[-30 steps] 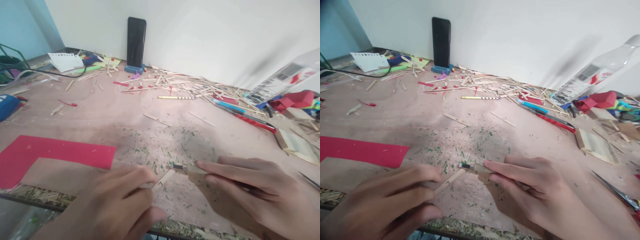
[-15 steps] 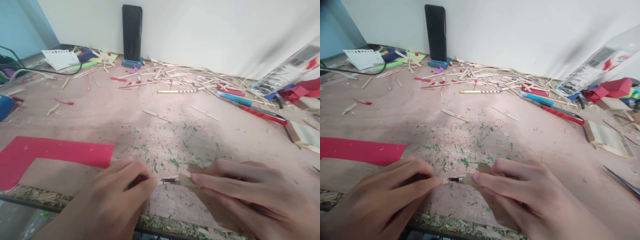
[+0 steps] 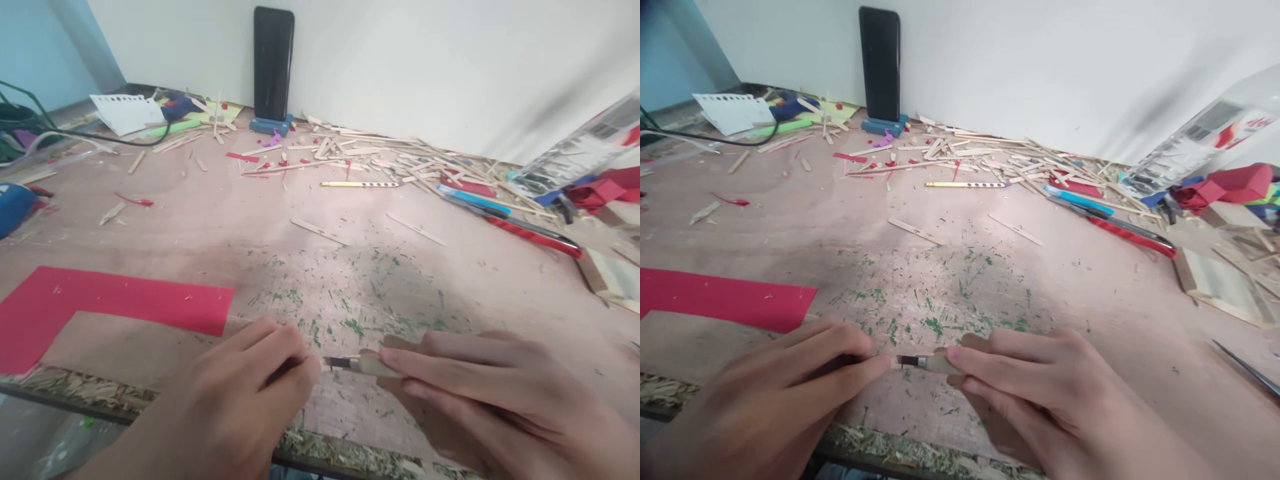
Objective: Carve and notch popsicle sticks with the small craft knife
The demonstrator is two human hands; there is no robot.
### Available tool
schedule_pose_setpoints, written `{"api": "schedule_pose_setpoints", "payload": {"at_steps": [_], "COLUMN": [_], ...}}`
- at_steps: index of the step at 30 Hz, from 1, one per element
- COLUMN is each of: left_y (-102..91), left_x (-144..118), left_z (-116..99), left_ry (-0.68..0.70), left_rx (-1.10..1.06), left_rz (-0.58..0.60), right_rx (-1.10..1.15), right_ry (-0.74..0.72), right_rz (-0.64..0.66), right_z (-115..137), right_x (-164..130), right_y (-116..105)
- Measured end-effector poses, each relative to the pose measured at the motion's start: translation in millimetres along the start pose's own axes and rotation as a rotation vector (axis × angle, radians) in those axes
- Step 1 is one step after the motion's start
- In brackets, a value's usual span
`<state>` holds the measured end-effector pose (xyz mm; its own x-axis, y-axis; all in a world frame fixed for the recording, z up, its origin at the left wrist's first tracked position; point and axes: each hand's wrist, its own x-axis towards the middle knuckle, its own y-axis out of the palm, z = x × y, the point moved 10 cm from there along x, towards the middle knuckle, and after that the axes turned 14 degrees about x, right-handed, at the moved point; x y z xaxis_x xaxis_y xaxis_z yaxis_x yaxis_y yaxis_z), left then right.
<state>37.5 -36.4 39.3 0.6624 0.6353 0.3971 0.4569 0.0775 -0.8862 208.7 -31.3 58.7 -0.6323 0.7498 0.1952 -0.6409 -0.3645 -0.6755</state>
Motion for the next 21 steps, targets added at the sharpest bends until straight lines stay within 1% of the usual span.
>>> {"api": "schedule_pose_setpoints", "payload": {"at_steps": [4,8,15,18,21], "left_y": [-3.4,-8.9,-7.9,-5.5,-6.1], "left_x": [2.4,6.0,3.2,0.6,1.1], "left_z": [-1.4,-0.9,-0.7,0.8,1.7], "left_ry": [-0.003,-0.011,-0.011,-0.025,-0.027], "left_rx": [0.008,-0.001,-0.023,-0.023,-0.031], "left_rz": [0.0,-0.035,-0.046,-0.028,-0.036], "right_rx": [0.053,0.056,0.006,0.001,-0.008], "right_ry": [0.025,0.018,0.043,0.033,0.015], "right_rz": [-0.009,0.012,0.04,0.028,0.021], "right_z": [-2.2,-1.1,-5.0,-6.8,-7.8], "right_x": [2.7,3.0,-1.2,-3.2,-3.4], "right_y": [-1.9,-1.4,0.7,-1.2,-2.1]}}
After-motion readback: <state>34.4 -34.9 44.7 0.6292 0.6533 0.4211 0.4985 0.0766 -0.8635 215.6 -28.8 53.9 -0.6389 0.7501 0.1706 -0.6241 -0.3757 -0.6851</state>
